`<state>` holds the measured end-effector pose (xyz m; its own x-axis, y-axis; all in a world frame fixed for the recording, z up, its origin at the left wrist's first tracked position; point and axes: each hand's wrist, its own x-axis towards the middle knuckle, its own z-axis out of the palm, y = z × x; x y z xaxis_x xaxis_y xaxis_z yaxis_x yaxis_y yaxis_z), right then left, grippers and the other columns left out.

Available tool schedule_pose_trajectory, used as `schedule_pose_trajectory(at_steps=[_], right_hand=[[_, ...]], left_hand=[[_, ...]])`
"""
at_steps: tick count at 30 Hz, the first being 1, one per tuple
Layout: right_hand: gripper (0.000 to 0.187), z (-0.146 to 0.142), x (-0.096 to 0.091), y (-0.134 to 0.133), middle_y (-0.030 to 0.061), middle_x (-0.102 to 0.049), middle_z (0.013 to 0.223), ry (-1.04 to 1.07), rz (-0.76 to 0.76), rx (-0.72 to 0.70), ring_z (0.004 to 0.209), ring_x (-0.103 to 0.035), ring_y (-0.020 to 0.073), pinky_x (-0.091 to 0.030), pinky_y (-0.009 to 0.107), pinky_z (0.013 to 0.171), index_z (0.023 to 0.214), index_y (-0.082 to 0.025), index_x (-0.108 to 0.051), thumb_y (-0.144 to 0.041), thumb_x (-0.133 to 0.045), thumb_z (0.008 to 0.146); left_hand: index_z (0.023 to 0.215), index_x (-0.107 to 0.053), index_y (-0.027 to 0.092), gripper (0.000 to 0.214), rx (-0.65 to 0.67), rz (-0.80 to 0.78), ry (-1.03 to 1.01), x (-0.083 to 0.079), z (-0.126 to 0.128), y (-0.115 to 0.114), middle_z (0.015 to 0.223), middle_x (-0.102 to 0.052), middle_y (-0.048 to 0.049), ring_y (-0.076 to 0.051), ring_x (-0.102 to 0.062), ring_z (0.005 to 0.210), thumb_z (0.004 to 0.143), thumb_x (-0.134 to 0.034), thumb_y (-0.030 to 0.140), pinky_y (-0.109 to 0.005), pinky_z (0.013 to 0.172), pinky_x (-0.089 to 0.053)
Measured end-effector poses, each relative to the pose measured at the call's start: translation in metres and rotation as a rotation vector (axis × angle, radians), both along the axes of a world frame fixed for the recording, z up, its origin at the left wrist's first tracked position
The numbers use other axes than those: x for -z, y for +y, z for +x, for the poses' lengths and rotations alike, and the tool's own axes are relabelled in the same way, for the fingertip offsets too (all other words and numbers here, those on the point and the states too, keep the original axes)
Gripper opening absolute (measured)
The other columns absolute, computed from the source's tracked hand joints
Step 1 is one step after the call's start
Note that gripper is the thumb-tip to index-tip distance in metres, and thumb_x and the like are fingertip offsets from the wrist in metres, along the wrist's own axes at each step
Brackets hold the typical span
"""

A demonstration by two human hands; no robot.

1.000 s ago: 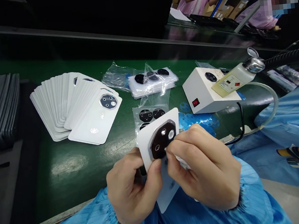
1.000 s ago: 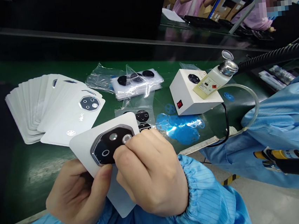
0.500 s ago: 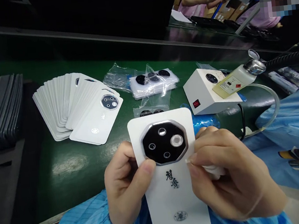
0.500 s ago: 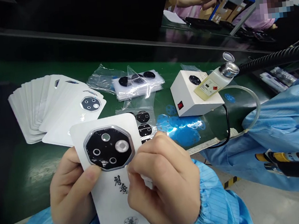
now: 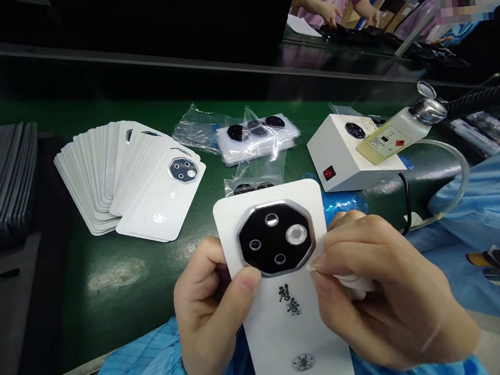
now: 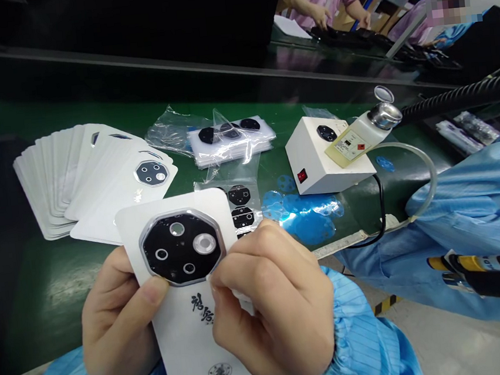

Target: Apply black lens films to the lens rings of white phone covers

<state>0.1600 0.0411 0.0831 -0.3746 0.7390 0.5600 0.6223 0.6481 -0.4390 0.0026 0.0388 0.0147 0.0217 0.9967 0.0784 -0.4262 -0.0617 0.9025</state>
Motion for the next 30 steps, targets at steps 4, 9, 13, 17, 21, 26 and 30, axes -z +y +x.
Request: schedule_pose_trajectory(at_steps=[4,9,13,17,21,26,30], right_hand=[[0.014,-0.004,0.004,-0.001,0.0026,-0.059,0.072,0.002,0.016,0.027,0.064,-0.055,0.0113,-0.050,0.030,0.059,0.083,-0.013,-0.055,-0.002,-0.057,0.075],[0.013,-0.012,0.011,-0.002,0.0032,-0.058,0.070,-0.044,0.113,0.133,0.062,-0.051,0.0133,-0.041,0.032,0.054,0.078,-0.015,-0.058,-0.003,-0.058,0.076],[0.013,-0.015,0.016,-0.003,0.0034,-0.059,0.070,-0.084,0.126,0.149,0.061,-0.049,0.0128,-0.038,0.032,0.055,0.078,-0.014,-0.061,-0.002,-0.060,0.074],[0.010,-0.014,0.019,-0.006,0.0043,-0.059,0.073,-0.100,0.132,0.149,0.063,-0.049,0.0134,-0.037,0.032,0.056,0.083,-0.014,-0.060,-0.005,-0.059,0.077],[0.007,-0.013,0.021,-0.005,0.0054,-0.059,0.074,-0.159,0.136,0.146,0.063,-0.049,0.0143,-0.037,0.032,0.056,0.083,-0.014,-0.059,-0.008,-0.057,0.079],[0.008,-0.016,0.022,0.000,0.0069,-0.059,0.070,-0.199,0.153,0.118,0.061,-0.048,0.0147,-0.038,0.031,0.053,0.077,-0.012,-0.060,-0.005,-0.055,0.079],[0.009,-0.019,0.024,0.003,0.0067,-0.060,0.068,-0.196,0.143,0.123,0.060,-0.045,0.0145,-0.038,0.031,0.052,0.077,-0.012,-0.059,-0.006,-0.053,0.080]], left_hand=[[0.074,-0.058,0.024,0.010,-0.027,-0.038,0.049,-0.003,0.001,-0.002,0.057,-0.053,0.0049,-0.008,-0.042,0.046,0.081,-0.063,0.030,-0.019,0.040,-0.035],[0.071,-0.057,0.025,0.013,-0.119,-0.059,0.192,-0.007,0.005,-0.005,0.056,-0.051,0.0054,-0.008,-0.042,0.048,0.080,-0.064,0.030,-0.020,0.042,-0.032],[0.071,-0.057,0.026,0.013,-0.136,-0.013,0.307,-0.008,0.005,-0.007,0.057,-0.050,0.0052,-0.009,-0.041,0.049,0.082,-0.061,0.031,-0.023,0.042,-0.031],[0.073,-0.055,0.027,0.011,-0.118,0.046,0.350,-0.007,0.004,-0.006,0.055,-0.048,0.0051,-0.010,-0.039,0.046,0.084,-0.058,0.028,-0.026,0.041,-0.030],[0.074,-0.055,0.026,0.010,-0.118,0.110,0.412,-0.006,0.003,-0.004,0.053,-0.046,0.0058,-0.009,-0.036,0.043,0.084,-0.058,0.024,-0.026,0.040,-0.028],[0.075,-0.055,0.023,0.009,-0.110,0.202,0.479,-0.004,0.001,-0.001,0.054,-0.048,0.0069,-0.006,-0.040,0.043,0.082,-0.057,0.018,-0.021,0.040,-0.031],[0.074,-0.055,0.022,0.010,-0.135,0.159,0.477,-0.002,0.001,-0.001,0.052,-0.046,0.0068,-0.007,-0.041,0.044,0.082,-0.057,0.017,-0.021,0.041,-0.031]])
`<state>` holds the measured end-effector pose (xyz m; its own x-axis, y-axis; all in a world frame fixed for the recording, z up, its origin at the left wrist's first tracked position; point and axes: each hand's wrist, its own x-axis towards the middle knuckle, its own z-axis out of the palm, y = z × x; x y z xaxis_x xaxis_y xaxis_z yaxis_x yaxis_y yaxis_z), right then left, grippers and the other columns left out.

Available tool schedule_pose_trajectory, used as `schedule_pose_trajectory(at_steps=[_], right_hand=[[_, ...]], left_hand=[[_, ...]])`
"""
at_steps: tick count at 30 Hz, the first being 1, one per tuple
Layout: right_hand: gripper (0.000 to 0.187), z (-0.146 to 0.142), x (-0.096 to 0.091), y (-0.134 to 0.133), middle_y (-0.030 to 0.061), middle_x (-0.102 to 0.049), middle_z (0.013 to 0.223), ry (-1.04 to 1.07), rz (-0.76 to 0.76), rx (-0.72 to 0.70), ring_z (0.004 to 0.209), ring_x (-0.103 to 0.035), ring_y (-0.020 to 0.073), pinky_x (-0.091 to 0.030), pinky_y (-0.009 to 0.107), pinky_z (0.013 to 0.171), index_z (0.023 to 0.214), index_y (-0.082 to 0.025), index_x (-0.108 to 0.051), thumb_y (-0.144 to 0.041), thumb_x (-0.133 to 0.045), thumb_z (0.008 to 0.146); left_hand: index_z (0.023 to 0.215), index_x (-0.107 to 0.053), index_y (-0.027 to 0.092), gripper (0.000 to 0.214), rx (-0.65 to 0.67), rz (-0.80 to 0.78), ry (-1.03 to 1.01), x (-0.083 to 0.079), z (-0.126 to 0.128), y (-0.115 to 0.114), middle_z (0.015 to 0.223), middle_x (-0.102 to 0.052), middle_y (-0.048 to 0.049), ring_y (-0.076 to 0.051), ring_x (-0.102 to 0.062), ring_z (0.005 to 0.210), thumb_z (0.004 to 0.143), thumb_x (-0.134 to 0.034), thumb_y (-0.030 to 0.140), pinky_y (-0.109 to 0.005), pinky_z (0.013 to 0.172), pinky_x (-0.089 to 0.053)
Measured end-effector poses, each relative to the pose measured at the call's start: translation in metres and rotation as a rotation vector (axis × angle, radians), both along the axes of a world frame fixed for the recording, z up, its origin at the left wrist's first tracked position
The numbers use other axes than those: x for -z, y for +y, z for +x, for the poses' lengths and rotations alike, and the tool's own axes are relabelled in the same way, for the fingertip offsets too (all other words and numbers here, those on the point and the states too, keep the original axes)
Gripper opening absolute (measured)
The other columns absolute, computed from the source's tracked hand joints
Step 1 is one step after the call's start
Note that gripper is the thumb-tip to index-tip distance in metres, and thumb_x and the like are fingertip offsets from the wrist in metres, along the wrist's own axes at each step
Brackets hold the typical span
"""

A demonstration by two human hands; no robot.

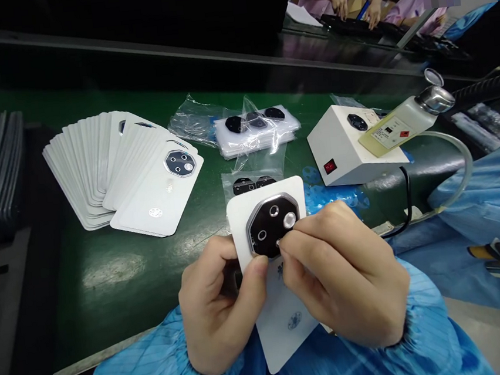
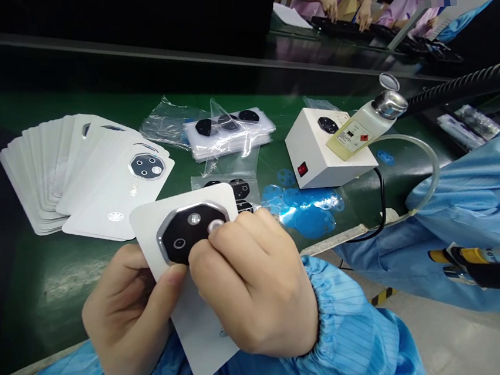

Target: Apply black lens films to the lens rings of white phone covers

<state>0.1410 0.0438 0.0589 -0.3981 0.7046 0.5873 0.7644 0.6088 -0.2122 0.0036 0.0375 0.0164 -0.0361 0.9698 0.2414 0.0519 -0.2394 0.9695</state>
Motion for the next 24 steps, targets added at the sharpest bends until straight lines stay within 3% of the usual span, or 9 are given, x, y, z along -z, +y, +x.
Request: schedule_pose_trajectory(at_steps=[7,11,16,24], right_hand=[[0.016,-0.001,-0.002,0.004,0.0046,-0.059,0.066,0.080,0.014,0.030,0.060,-0.049,0.0141,-0.042,0.031,0.052,0.076,-0.014,-0.056,0.001,-0.056,0.073],[0.019,0.005,-0.008,-0.001,0.0020,-0.055,0.070,0.305,-0.005,0.032,0.062,-0.053,0.0128,-0.047,0.031,0.055,0.083,-0.018,-0.053,-0.001,-0.056,0.075],[0.023,0.011,-0.016,-0.007,0.0006,-0.053,0.067,0.447,-0.117,-0.040,0.054,-0.050,0.0126,-0.046,0.032,0.046,0.085,-0.022,-0.052,0.000,-0.052,0.075],[0.021,0.009,-0.020,-0.009,0.0019,-0.054,0.069,0.503,-0.101,-0.089,0.056,-0.050,0.0124,-0.044,0.031,0.048,0.082,-0.017,-0.055,0.002,-0.053,0.072]], left_hand=[[0.073,-0.055,0.022,0.010,0.029,0.005,-0.039,-0.001,0.000,0.003,0.052,-0.046,0.0069,-0.006,-0.038,0.043,0.081,-0.058,0.017,-0.020,0.040,-0.030],[0.074,-0.056,0.023,0.009,0.077,-0.052,-0.229,0.001,0.002,0.000,0.055,-0.052,0.0054,-0.007,-0.042,0.044,0.082,-0.059,0.021,-0.018,0.038,-0.032],[0.077,-0.058,0.024,0.007,0.125,-0.140,-0.451,0.004,0.002,-0.001,0.060,-0.055,0.0038,-0.009,-0.044,0.046,0.083,-0.060,0.027,-0.019,0.039,-0.037],[0.077,-0.060,0.024,0.006,0.155,-0.142,-0.475,-0.001,-0.002,-0.003,0.061,-0.057,0.0033,-0.009,-0.046,0.047,0.083,-0.060,0.027,-0.019,0.040,-0.039]])
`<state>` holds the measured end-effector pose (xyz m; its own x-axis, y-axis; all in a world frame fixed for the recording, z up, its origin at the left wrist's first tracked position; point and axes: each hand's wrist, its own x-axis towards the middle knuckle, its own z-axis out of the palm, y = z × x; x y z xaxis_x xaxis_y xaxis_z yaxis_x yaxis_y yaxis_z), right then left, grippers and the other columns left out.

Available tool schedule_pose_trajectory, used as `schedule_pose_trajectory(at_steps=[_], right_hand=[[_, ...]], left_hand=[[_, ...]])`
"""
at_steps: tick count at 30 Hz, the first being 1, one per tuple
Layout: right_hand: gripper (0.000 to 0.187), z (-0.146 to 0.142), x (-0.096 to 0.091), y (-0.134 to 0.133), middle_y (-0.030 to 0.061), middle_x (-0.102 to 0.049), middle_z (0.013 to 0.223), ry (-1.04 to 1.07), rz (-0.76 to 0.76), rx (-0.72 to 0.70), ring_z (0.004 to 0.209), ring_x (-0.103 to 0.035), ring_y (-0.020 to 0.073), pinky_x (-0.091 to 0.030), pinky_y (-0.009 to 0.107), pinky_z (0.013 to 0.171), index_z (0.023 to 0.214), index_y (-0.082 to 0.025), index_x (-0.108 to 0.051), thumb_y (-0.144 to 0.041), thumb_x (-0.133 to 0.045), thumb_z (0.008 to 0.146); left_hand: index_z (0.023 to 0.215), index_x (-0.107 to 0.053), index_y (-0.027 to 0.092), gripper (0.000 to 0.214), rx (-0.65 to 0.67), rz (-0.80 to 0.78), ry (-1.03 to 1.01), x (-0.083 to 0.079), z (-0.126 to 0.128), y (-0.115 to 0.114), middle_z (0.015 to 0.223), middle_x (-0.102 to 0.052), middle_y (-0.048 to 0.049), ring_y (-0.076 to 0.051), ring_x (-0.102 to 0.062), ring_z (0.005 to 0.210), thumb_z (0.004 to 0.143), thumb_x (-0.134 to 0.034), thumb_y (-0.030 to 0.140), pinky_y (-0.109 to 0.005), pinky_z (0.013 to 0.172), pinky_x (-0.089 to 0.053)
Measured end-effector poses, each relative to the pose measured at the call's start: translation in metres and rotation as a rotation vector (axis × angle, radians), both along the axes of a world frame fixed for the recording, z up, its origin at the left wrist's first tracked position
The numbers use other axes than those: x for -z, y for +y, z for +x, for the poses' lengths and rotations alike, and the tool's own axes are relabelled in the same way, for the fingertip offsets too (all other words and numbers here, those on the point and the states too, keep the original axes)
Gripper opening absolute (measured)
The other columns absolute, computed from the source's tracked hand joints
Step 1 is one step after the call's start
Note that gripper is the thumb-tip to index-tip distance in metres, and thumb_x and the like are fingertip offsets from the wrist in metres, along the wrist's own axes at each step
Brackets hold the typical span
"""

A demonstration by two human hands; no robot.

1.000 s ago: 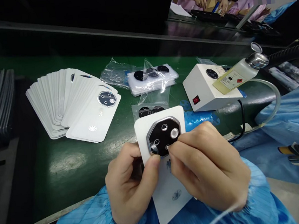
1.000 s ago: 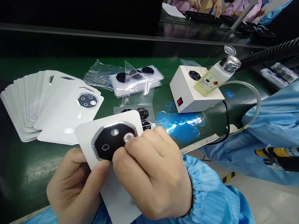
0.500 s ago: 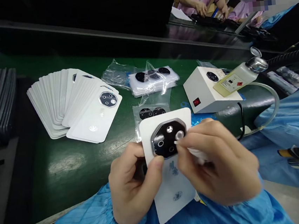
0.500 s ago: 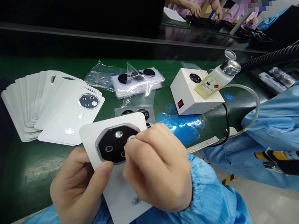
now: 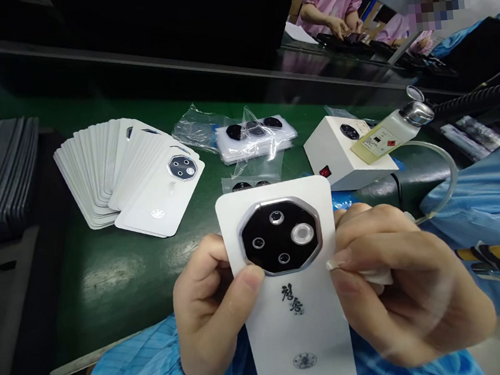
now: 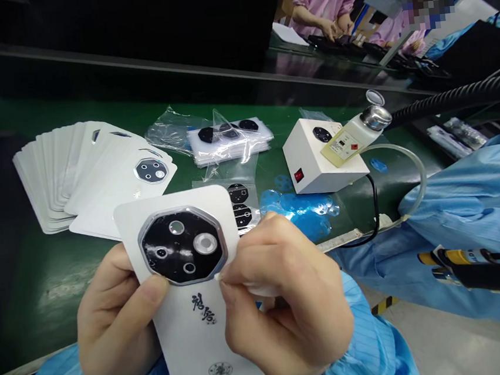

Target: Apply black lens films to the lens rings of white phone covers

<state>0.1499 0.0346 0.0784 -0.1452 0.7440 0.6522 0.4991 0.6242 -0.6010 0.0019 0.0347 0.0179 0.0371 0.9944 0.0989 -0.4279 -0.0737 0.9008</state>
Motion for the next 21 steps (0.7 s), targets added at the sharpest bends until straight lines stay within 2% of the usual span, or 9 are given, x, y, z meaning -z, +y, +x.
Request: schedule_pose_trajectory(at_steps=[6,8,12,18,21], right_hand=[[0.021,0.004,0.001,-0.006,0.0026,-0.056,0.072,-0.105,0.030,0.006,0.060,-0.052,0.0119,-0.045,0.030,0.052,0.084,-0.017,-0.056,0.001,-0.055,0.073],[0.020,0.004,0.002,-0.007,0.0027,-0.057,0.074,-0.182,0.046,0.033,0.064,-0.053,0.0125,-0.046,0.031,0.056,0.085,-0.017,-0.056,0.000,-0.056,0.074],[0.016,0.001,0.002,-0.007,0.0028,-0.057,0.069,-0.311,0.099,0.052,0.061,-0.053,0.0134,-0.041,0.031,0.052,0.079,-0.015,-0.059,0.000,-0.058,0.073],[0.013,-0.005,0.005,-0.007,0.0023,-0.058,0.066,-0.326,0.118,0.119,0.059,-0.050,0.0125,-0.040,0.032,0.053,0.072,-0.015,-0.059,-0.001,-0.059,0.072],[0.014,-0.006,0.009,-0.007,0.0023,-0.058,0.066,-0.334,0.128,0.136,0.058,-0.049,0.0127,-0.039,0.032,0.053,0.071,-0.015,-0.059,-0.002,-0.059,0.072]], left_hand=[[0.078,-0.060,0.024,0.005,-0.076,0.061,0.058,0.000,0.003,-0.008,0.061,-0.058,0.0029,-0.010,-0.048,0.049,0.082,-0.061,0.026,-0.020,0.040,-0.038],[0.077,-0.060,0.024,0.005,-0.130,0.067,0.116,-0.004,0.006,-0.012,0.060,-0.057,0.0035,-0.010,-0.047,0.048,0.082,-0.061,0.025,-0.021,0.040,-0.036],[0.075,-0.058,0.025,0.009,-0.217,0.054,0.272,-0.011,0.012,-0.014,0.056,-0.052,0.0053,-0.009,-0.042,0.045,0.082,-0.058,0.019,-0.025,0.040,-0.031],[0.080,-0.057,0.024,0.012,-0.194,0.326,0.421,-0.006,0.007,-0.008,0.062,-0.060,0.0065,-0.007,-0.048,0.044,0.078,-0.058,0.012,-0.022,0.039,-0.036],[0.078,-0.056,0.024,0.008,-0.255,0.328,0.511,-0.002,0.006,-0.009,0.064,-0.061,0.0060,-0.008,-0.049,0.046,0.080,-0.057,0.016,-0.024,0.042,-0.036]])
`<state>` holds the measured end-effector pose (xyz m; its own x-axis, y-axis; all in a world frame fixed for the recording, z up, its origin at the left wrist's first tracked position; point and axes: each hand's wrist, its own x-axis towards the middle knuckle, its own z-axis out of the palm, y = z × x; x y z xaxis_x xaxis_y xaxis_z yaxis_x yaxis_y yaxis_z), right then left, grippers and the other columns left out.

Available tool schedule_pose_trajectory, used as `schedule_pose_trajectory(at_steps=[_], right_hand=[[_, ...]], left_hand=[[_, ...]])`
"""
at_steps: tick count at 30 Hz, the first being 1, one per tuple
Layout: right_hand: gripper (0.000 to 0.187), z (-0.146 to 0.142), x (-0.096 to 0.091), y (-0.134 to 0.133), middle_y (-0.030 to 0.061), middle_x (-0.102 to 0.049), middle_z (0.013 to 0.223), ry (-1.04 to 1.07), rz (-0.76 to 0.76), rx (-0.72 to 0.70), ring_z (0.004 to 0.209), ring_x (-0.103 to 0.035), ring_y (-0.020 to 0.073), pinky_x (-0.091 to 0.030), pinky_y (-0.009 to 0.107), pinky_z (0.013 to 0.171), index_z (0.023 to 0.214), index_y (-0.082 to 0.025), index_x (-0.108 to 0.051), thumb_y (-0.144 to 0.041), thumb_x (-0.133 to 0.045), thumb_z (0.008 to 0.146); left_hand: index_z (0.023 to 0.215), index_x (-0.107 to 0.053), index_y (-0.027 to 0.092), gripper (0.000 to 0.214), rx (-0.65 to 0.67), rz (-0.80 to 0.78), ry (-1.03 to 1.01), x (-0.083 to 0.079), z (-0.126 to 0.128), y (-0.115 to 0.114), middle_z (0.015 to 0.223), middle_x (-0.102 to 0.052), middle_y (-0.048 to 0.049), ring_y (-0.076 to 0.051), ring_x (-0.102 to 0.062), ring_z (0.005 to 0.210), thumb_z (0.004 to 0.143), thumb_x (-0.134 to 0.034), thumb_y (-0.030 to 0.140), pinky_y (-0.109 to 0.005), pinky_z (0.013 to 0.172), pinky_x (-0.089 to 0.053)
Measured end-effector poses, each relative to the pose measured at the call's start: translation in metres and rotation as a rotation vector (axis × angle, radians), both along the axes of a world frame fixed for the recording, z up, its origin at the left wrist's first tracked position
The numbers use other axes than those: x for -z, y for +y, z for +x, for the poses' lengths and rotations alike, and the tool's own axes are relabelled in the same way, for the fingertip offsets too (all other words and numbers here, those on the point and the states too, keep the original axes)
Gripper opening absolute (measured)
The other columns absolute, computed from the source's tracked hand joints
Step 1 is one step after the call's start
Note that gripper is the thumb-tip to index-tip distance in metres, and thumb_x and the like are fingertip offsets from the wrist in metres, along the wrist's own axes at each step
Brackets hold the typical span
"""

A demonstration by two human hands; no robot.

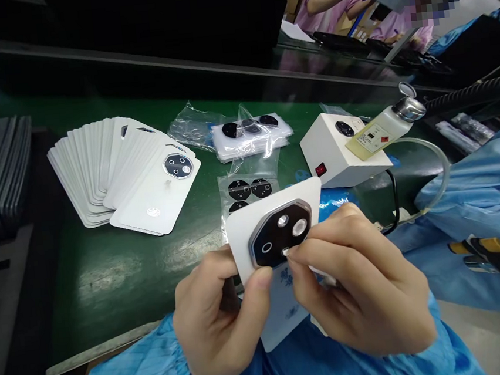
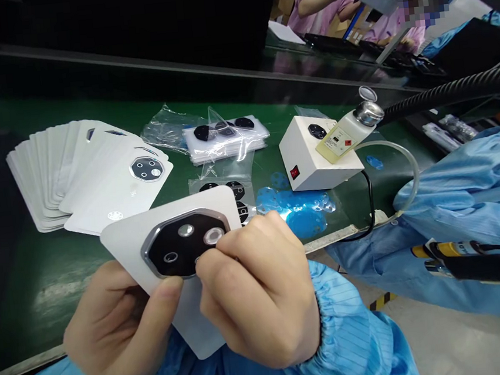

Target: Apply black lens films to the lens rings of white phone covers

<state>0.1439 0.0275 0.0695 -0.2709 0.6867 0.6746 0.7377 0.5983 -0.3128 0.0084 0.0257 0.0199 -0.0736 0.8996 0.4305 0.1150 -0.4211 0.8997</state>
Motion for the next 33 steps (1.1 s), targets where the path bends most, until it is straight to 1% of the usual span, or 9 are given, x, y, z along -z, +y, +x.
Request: schedule_pose_trajectory(at_steps=[3,6,11,15,18,21,24,29,33], right_hand=[[0.016,-0.001,0.003,0.000,0.0023,-0.058,0.065,0.015,0.007,0.023,0.059,-0.050,0.0133,-0.039,0.032,0.053,0.071,-0.016,-0.057,0.000,-0.058,0.070],[0.017,-0.001,0.004,0.001,0.0024,-0.058,0.065,0.004,-0.012,0.015,0.058,-0.050,0.0135,-0.039,0.031,0.052,0.072,-0.016,-0.057,0.001,-0.056,0.069],[0.016,0.000,0.003,0.001,0.0037,-0.057,0.065,-0.041,-0.016,0.015,0.059,-0.046,0.0136,-0.039,0.031,0.051,0.070,-0.015,-0.057,0.002,-0.056,0.069],[0.016,0.002,0.002,-0.001,0.0045,-0.057,0.064,-0.078,-0.015,0.029,0.059,-0.046,0.0139,-0.040,0.031,0.051,0.070,-0.014,-0.057,0.003,-0.057,0.069],[0.017,0.004,0.001,-0.002,0.0037,-0.056,0.066,-0.056,-0.006,0.034,0.061,-0.049,0.0141,-0.043,0.032,0.053,0.074,-0.015,-0.055,0.001,-0.058,0.070],[0.019,0.007,0.001,-0.004,0.0025,-0.055,0.068,0.068,-0.038,0.006,0.061,-0.051,0.0132,-0.046,0.031,0.055,0.081,-0.017,-0.053,0.000,-0.056,0.073],[0.019,0.011,-0.001,-0.004,0.0013,-0.053,0.069,0.212,-0.096,-0.031,0.060,-0.050,0.0120,-0.046,0.030,0.054,0.082,-0.018,-0.051,-0.001,-0.053,0.073],[0.024,0.023,-0.013,-0.002,0.0009,-0.057,0.068,0.103,-0.177,-0.155,0.060,-0.054,0.0112,-0.050,0.030,0.057,0.084,-0.017,-0.051,0.001,-0.056,0.069],[0.025,0.024,-0.015,-0.001,0.0005,-0.058,0.069,0.075,-0.170,-0.179,0.061,-0.054,0.0099,-0.051,0.029,0.057,0.084,-0.015,-0.051,0.002,-0.057,0.067]], left_hand=[[0.077,-0.056,0.023,0.006,-0.047,0.051,0.073,0.002,0.001,-0.001,0.062,-0.060,0.0054,-0.008,-0.047,0.045,0.079,-0.057,0.018,-0.024,0.042,-0.035],[0.078,-0.055,0.023,0.007,-0.032,0.123,0.115,0.003,0.001,0.000,0.061,-0.060,0.0045,-0.009,-0.052,0.048,0.078,-0.057,0.016,-0.023,0.042,-0.038],[0.081,-0.055,0.023,0.009,-0.025,0.110,0.116,0.004,0.003,0.000,0.064,-0.061,0.0041,-0.009,-0.051,0.048,0.078,-0.056,0.015,-0.024,0.044,-0.040],[0.077,-0.055,0.024,0.009,-0.039,0.026,0.039,0.000,0.006,-0.002,0.063,-0.059,0.0051,-0.008,-0.047,0.048,0.079,-0.057,0.015,-0.024,0.044,-0.036],[0.076,-0.057,0.023,0.008,0.029,-0.045,-0.089,0.000,0.004,-0.002,0.058,-0.057,0.0056,-0.007,-0.045,0.043,0.079,-0.058,0.015,-0.022,0.039,-0.034],[0.075,-0.058,0.021,0.006,0.114,-0.130,-0.263,0.002,0.002,-0.001,0.055,-0.054,0.0051,-0.008,-0.046,0.042,0.081,-0.059,0.019,-0.019,0.037,-0.035],[0.076,-0.059,0.022,0.007,0.170,-0.235,-0.366,0.004,0.001,0.001,0.059,-0.057,0.0041,-0.009,-0.048,0.046,0.082,-0.060,0.024,-0.018,0.039,-0.039],[0.076,-0.059,0.023,0.007,0.228,-0.297,-0.443,0.004,0.003,0.002,0.059,-0.056,0.0044,-0.008,-0.045,0.045,0.083,-0.061,0.026,-0.018,0.039,-0.036],[0.078,-0.060,0.024,0.005,0.251,-0.320,-0.477,0.004,0.003,0.002,0.060,-0.057,0.0046,-0.008,-0.045,0.046,0.083,-0.061,0.025,-0.018,0.040,-0.037]])
